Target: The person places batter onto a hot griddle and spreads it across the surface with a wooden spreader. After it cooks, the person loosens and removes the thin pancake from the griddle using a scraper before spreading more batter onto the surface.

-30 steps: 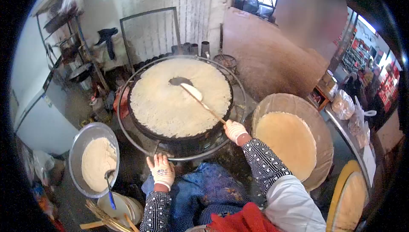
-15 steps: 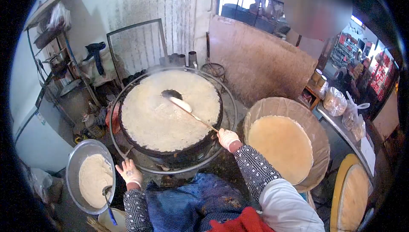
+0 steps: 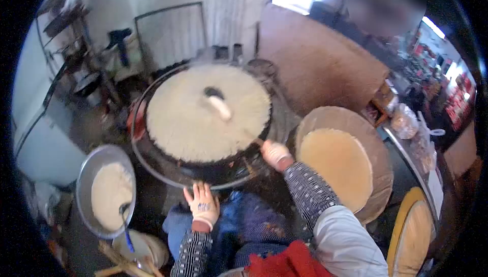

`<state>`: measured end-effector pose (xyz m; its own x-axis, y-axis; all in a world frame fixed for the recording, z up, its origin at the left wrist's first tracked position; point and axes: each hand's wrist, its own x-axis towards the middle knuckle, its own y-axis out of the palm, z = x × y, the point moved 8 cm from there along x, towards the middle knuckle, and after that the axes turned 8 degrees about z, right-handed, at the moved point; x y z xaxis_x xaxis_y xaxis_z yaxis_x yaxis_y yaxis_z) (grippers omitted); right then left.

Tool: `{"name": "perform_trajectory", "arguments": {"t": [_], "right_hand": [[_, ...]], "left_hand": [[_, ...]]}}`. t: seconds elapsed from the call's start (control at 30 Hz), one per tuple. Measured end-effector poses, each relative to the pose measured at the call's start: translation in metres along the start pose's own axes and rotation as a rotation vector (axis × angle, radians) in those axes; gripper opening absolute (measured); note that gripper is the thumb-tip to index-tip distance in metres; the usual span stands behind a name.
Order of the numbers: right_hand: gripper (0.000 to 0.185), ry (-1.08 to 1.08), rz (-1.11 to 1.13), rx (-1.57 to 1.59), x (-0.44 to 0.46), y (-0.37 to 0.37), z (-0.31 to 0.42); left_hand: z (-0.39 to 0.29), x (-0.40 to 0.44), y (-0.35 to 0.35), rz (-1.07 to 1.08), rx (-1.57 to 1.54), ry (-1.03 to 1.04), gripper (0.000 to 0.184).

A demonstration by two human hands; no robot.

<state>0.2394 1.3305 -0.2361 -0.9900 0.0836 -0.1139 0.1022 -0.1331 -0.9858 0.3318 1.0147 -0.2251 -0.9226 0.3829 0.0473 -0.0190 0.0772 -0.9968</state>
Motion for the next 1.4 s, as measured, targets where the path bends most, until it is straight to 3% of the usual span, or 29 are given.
{"name": "perform_trajectory", "arguments": {"t": [0.07,0.17,0.23,0.3,0.37,0.5,0.53,0.57,0.63,0.7,0.73,0.77,0.83,0.9,0.93,0.97,1.0,1.07,1.2,1.3,1.4], "right_hand": [[0.027,0.039,-0.066,-0.133,0.005,-0.004,-0.015],[0.031,0.059,0.051,0.094,-0.001,-0.021,-0.005],[0.031,-0.039,0.075,0.024,-0.001,-0.003,-0.016],[0.030,0.034,0.042,0.120,0.002,-0.001,-0.041],[0.028,0.107,-0.041,0.026,0.004,-0.006,-0.047],[0.028,-0.131,0.009,0.041,-0.021,-0.009,-0.025],[0.017,-0.182,-0.045,-0.005,-0.020,0.013,-0.037],[0.017,-0.169,-0.054,0.178,-0.009,0.043,-0.069],[0.023,0.040,-0.093,0.071,-0.012,0.022,-0.091],[0.026,0.041,-0.096,0.088,-0.006,0.014,-0.096],[0.024,-0.001,-0.131,0.079,-0.010,0.013,-0.090],[0.023,-0.040,-0.173,0.070,-0.021,0.011,-0.082],[0.032,-0.085,0.027,0.024,-0.041,0.014,-0.065],[0.031,-0.058,0.006,0.049,-0.037,0.045,-0.081],[0.031,0.000,-0.029,0.057,-0.034,0.039,-0.087],[0.031,0.064,-0.081,0.058,-0.030,0.023,-0.097],[0.030,0.028,-0.108,0.058,-0.028,0.013,-0.090],[0.029,-0.031,-0.099,0.111,-0.034,0.015,-0.080],[0.031,-0.243,0.064,-0.029,-0.066,0.040,-0.082],[0.028,-0.001,0.022,0.074,-0.046,0.040,-0.129],[0.025,-0.118,-0.066,-0.036,-0.031,0.032,-0.112]], "left_hand": [[0.016,-0.002,0.005,0.014,0.017,-0.026,0.064],[0.031,0.001,0.016,0.039,0.110,-0.074,0.061],[0.043,0.004,0.029,0.010,0.164,-0.135,0.061],[0.053,0.002,0.014,-0.001,0.152,-0.173,0.062],[0.066,0.002,0.016,-0.009,0.152,-0.216,0.062],[0.092,0.009,0.024,0.058,0.144,-0.306,0.060],[0.098,0.012,0.027,0.051,0.137,-0.333,0.060],[0.103,0.011,0.031,0.053,0.133,-0.354,0.060],[0.116,0.017,0.027,0.071,0.223,-0.372,0.057],[0.118,0.018,0.007,0.090,0.200,-0.409,0.057],[0.111,0.020,-0.001,0.045,0.209,-0.390,0.058],[0.087,0.018,-0.014,-0.151,0.189,-0.305,0.055],[0.010,0.017,-0.058,-0.271,0.039,-0.071,0.047],[-0.056,0.023,-0.022,-0.049,-0.055,0.088,0.048],[-0.085,0.021,0.008,-0.146,0.032,0.201,0.045],[-0.094,0.020,0.062,0.066,-0.091,0.188,0.045],[-0.100,0.023,0.055,0.265,0.018,0.123,0.040],[-0.079,0.026,0.073,0.133,-0.029,0.068,0.028],[-0.050,0.030,0.075,0.252,0.033,0.030,0.039],[-0.015,0.044,0.097,0.348,0.209,-0.047,0.034],[0.018,0.048,0.089,0.423,0.302,-0.071,0.019]]}}
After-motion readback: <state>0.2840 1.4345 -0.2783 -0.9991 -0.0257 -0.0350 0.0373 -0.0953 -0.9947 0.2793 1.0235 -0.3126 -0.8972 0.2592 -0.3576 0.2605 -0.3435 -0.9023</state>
